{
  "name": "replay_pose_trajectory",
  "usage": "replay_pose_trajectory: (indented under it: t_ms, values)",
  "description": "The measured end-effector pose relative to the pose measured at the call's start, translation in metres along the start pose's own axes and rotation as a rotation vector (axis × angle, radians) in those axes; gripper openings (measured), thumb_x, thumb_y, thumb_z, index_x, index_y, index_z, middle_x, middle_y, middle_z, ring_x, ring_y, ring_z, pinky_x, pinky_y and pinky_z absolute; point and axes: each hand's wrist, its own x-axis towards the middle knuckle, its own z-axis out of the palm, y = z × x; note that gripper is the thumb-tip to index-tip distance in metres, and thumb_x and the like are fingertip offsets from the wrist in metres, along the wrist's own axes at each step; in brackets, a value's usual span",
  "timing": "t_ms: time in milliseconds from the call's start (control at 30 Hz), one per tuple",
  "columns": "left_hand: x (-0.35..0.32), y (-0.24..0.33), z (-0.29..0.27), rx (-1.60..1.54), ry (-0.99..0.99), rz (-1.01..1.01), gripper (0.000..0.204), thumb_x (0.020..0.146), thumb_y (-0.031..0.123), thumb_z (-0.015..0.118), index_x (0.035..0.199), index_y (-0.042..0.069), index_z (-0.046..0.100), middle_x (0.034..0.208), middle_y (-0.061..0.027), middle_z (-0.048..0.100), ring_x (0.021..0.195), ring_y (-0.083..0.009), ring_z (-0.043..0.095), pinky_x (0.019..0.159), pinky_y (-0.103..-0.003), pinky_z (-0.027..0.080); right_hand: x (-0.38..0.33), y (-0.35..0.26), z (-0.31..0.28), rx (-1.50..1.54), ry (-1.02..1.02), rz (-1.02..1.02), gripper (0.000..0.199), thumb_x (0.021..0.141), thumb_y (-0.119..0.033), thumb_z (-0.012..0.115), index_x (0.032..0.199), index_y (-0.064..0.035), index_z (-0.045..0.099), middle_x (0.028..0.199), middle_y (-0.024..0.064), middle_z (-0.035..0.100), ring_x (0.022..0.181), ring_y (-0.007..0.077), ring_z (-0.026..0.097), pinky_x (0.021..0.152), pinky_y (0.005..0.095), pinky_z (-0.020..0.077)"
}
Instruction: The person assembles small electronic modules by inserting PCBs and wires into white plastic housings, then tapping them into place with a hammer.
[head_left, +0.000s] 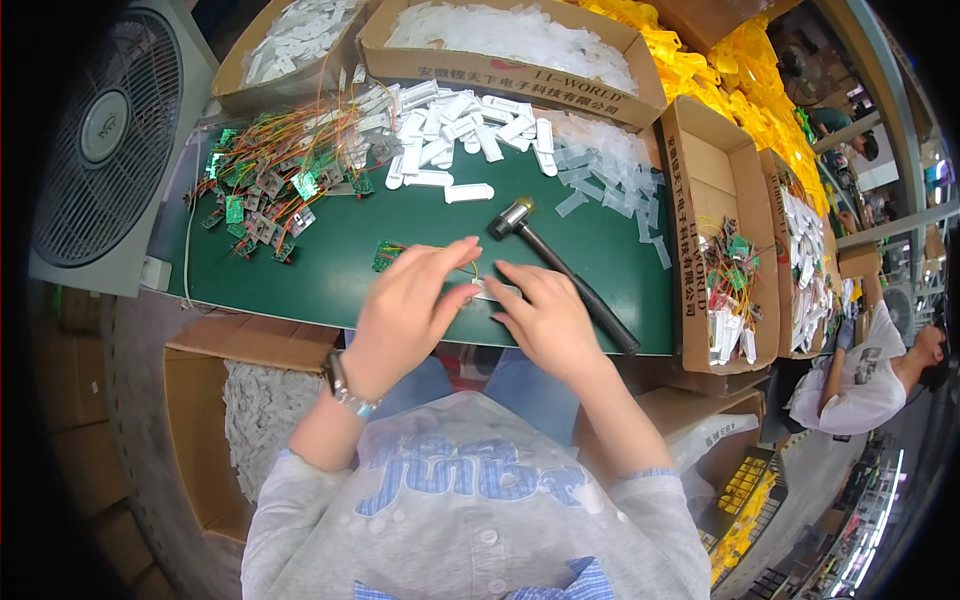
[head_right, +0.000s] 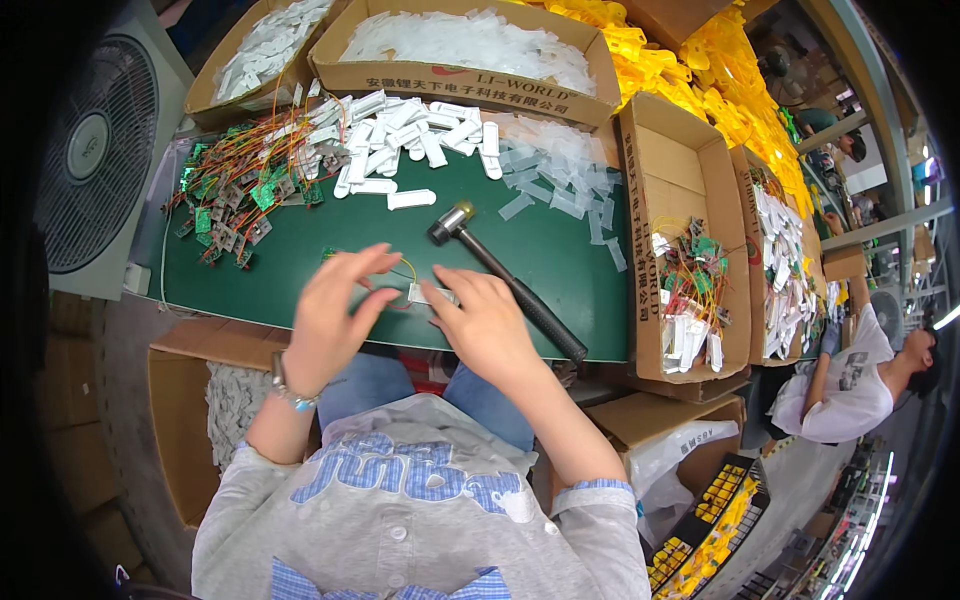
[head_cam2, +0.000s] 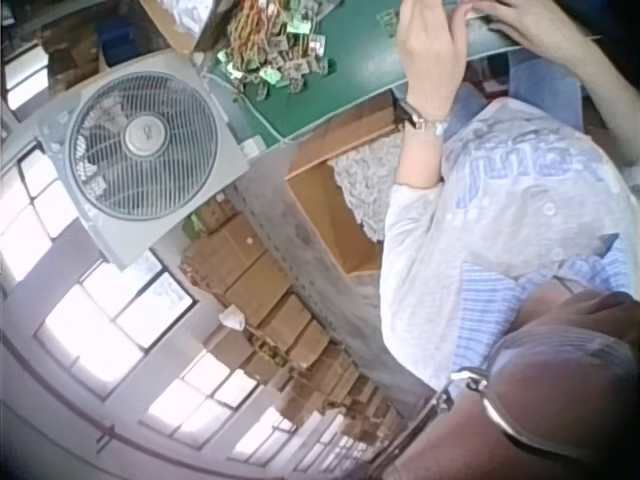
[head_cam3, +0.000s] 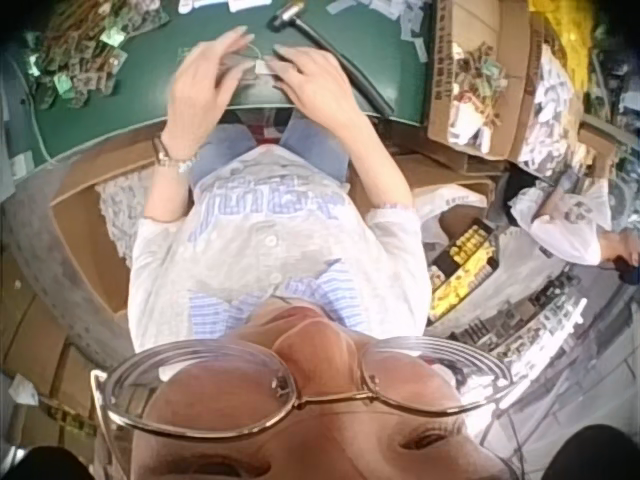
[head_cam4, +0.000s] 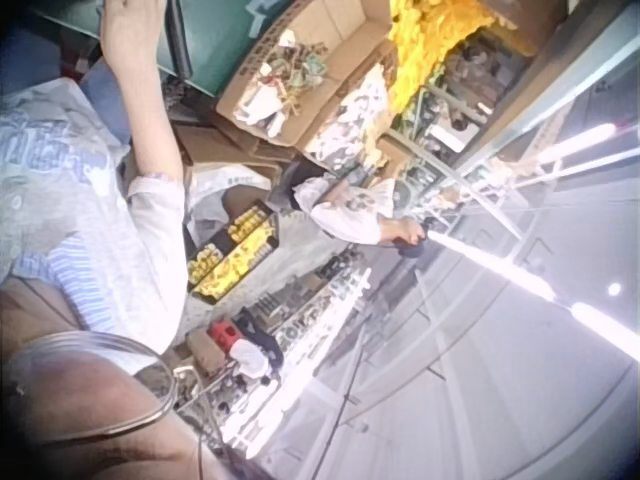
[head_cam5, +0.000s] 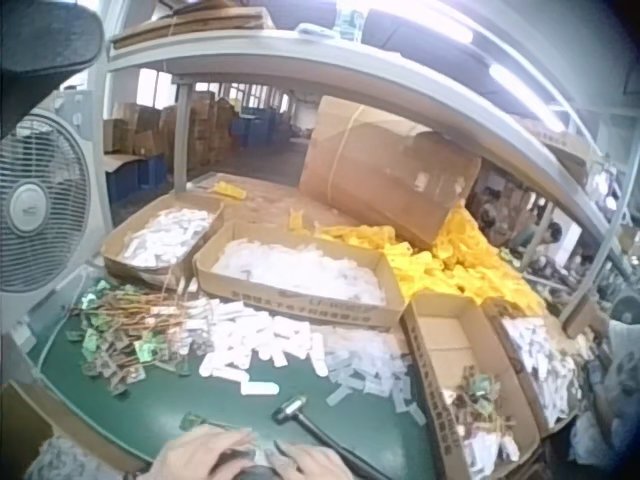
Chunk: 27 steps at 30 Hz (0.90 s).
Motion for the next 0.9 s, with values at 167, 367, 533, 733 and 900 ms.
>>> replay_pose_trajectory:
  t_ms: [167, 367, 533, 733, 900]
  values:
    - [0.013, 0.074, -0.061, -0.131, 0.358, 0.524, 0.030, 0.092, 0.006, 0.058, 0.121, 0.011, 0.055, 0.099, -0.0057, 0.068, 0.081, -0.0239, 0.063, 0.064, -0.035, 0.050, 0.027, 0.005, -0.005, 0.018, 0.057, -0.156, 0.033, 0.079, -0.008, 0.063, 0.112, -0.0102, 0.069, 0.113, 0.0061, 0.066, 0.100, 0.0233, 0.061, 0.087, 0.0378, 0.0483]
    - [0.002, 0.098, -0.121, -0.206, 0.146, 0.744, 0.033, 0.096, 0.017, 0.047, 0.126, 0.006, 0.051, 0.112, -0.0132, 0.060, 0.097, -0.0319, 0.061, 0.071, -0.042, 0.056, 0.005, 0.017, -0.127, -0.534, 0.655, 0.121, 0.032, 0.082, 0.003, 0.071, 0.114, -0.0001, 0.070, 0.102, 0.0146, 0.071, 0.086, 0.0291, 0.064, 0.078, 0.0396, 0.0507]
    - [0.012, 0.106, -0.118, -0.202, 0.275, 0.709, 0.036, 0.095, 0.032, 0.046, 0.123, 0.010, 0.046, 0.103, -0.0112, 0.061, 0.084, -0.0324, 0.061, 0.056, -0.041, 0.054, -0.049, 0.071, -0.152, -0.886, 0.522, 0.543, 0.034, 0.089, -0.008, 0.067, 0.123, -0.0050, 0.066, 0.118, 0.0147, 0.066, 0.106, 0.0313, 0.060, 0.094, 0.0423, 0.0461]
    - [-0.018, 0.103, -0.106, -0.105, 0.424, 0.528, 0.031, 0.097, 0.013, 0.051, 0.127, 0.020, 0.049, 0.102, -0.0025, 0.061, 0.083, -0.0247, 0.057, 0.060, -0.036, 0.046, 0.036, 0.045, -0.086, -0.288, 0.331, 0.274, 0.018, 0.086, -0.006, 0.068, 0.103, -0.0037, 0.070, 0.106, 0.0123, 0.069, 0.100, 0.0306, 0.063, 0.088, 0.0408, 0.0504]
    - [-0.006, 0.146, -0.095, -0.170, 0.553, 0.387, 0.029, 0.097, 0.025, 0.049, 0.125, 0.017, 0.049, 0.102, -0.0046, 0.063, 0.087, -0.0273, 0.058, 0.062, -0.039, 0.048, 0.119, 0.064, -0.005, -0.090, 0.041, 0.171, 0.013, 0.086, -0.016, 0.068, 0.092, -0.0039, 0.068, 0.092, 0.0128, 0.069, 0.094, 0.0326, 0.065, 0.079, 0.0442, 0.0524]
